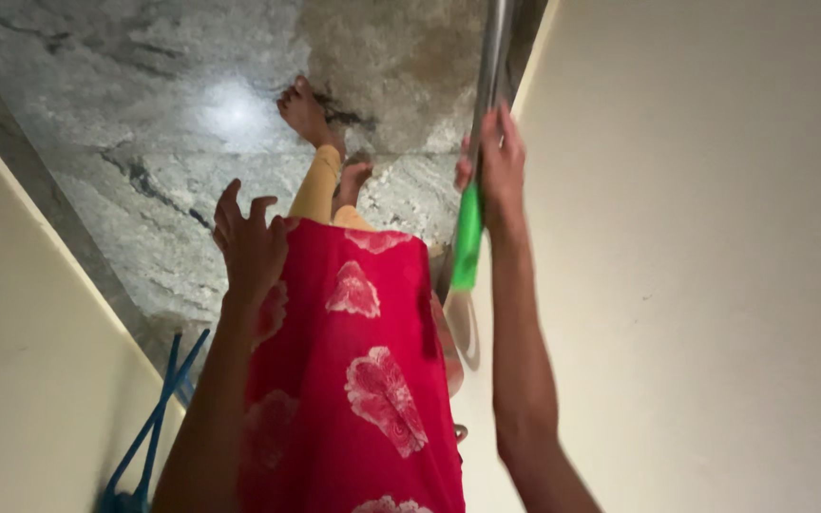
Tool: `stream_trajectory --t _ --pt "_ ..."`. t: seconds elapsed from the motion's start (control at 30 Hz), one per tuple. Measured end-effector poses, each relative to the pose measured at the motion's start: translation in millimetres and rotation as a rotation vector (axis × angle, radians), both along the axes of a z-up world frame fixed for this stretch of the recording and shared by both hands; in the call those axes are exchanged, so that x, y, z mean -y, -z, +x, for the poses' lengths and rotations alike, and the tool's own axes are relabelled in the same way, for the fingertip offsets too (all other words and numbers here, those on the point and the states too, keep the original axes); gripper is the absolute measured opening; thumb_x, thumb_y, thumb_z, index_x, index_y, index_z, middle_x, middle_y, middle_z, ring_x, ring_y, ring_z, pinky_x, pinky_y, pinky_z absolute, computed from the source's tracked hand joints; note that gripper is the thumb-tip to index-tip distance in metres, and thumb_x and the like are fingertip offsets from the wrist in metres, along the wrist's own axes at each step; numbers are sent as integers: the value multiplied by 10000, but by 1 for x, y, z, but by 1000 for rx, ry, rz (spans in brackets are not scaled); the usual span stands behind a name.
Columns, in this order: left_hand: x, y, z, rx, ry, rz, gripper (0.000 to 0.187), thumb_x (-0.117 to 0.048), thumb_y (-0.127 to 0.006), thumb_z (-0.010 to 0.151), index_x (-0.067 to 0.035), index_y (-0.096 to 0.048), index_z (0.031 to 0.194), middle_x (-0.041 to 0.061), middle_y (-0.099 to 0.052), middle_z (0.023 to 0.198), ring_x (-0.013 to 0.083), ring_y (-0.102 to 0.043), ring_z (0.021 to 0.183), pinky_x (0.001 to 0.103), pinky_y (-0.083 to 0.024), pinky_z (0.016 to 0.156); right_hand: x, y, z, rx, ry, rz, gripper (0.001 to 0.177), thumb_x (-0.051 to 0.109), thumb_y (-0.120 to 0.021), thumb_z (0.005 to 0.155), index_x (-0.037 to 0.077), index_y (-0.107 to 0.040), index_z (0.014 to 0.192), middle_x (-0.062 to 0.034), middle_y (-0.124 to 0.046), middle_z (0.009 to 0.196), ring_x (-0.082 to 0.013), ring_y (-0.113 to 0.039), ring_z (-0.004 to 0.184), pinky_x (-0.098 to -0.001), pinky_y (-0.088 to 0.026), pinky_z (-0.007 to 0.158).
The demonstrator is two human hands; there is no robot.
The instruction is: The person sweeps the floor in a narrow space and under furniture using a broom.
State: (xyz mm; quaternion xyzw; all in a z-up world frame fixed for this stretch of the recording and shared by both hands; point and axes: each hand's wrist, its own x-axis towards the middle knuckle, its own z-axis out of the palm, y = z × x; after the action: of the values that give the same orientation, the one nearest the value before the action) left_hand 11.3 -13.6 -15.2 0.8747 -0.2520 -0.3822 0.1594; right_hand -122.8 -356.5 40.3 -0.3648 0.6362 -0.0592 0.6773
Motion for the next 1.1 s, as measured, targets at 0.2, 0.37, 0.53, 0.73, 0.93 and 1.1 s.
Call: stream_trajectory --t 0.2,0.37,0.53,0.73,0.93,1.1 --pt "1 8 0 -6 -2 -2 299 -208 -690 991 -130 -639 1275 200 -352 1560 424 -318 1460 653 -314 1095 -41 4 -15 -53 610 280 472 486 -492 1091 39 -464 1240 -81 -523 789 -107 -499 549 -242 -438 429" --pt "4 10 -2 -31 0 1 326 -214 -695 953 -128 -642 1262 194 -383 1532 416 -338 1459 651 -319 1085 -34 52 4 -72 102 295 360 422 -581 1042 123 -499 1226 -45 -517 768 -104 -495 523 -244 -435 422" --pt "-4 13 -8 -15 14 -20 291 -255 -692 1022 -127 -633 1276 184 -382 1554 398 -331 1477 625 -324 1121 1 35 -5 59 -49 321 386 409 -621 1065 125 -481 1285 -30 -556 820 -81 -497 547 -222 -415 442" --pt "-4 9 -1 -26 16 39 301 -190 -662 985 -127 -638 1278 195 -384 1549 415 -314 1463 652 -300 1115 -107 -48 0 -91 223 290 339 434 -516 1039 158 -471 1230 0 -584 718 -83 -541 457 -203 -447 355" --pt "-2 11 -1 -27 4 -4 309 -167 -648 981 -110 -638 1285 221 -395 1533 433 -329 1449 639 -291 1109 -209 -81 -23 -197 578 402 206 392 -480 1058 199 -483 1131 22 -507 670 -63 -484 473 -213 -413 398" --pt "1 14 -9 -30 -18 -53 323 -177 -657 966 -90 -644 1277 256 -429 1506 447 -366 1425 628 -304 1095 -196 -8 -35 -173 466 566 335 433 -556 1083 103 -500 1086 23 -478 678 -82 -455 481 -236 -396 389"
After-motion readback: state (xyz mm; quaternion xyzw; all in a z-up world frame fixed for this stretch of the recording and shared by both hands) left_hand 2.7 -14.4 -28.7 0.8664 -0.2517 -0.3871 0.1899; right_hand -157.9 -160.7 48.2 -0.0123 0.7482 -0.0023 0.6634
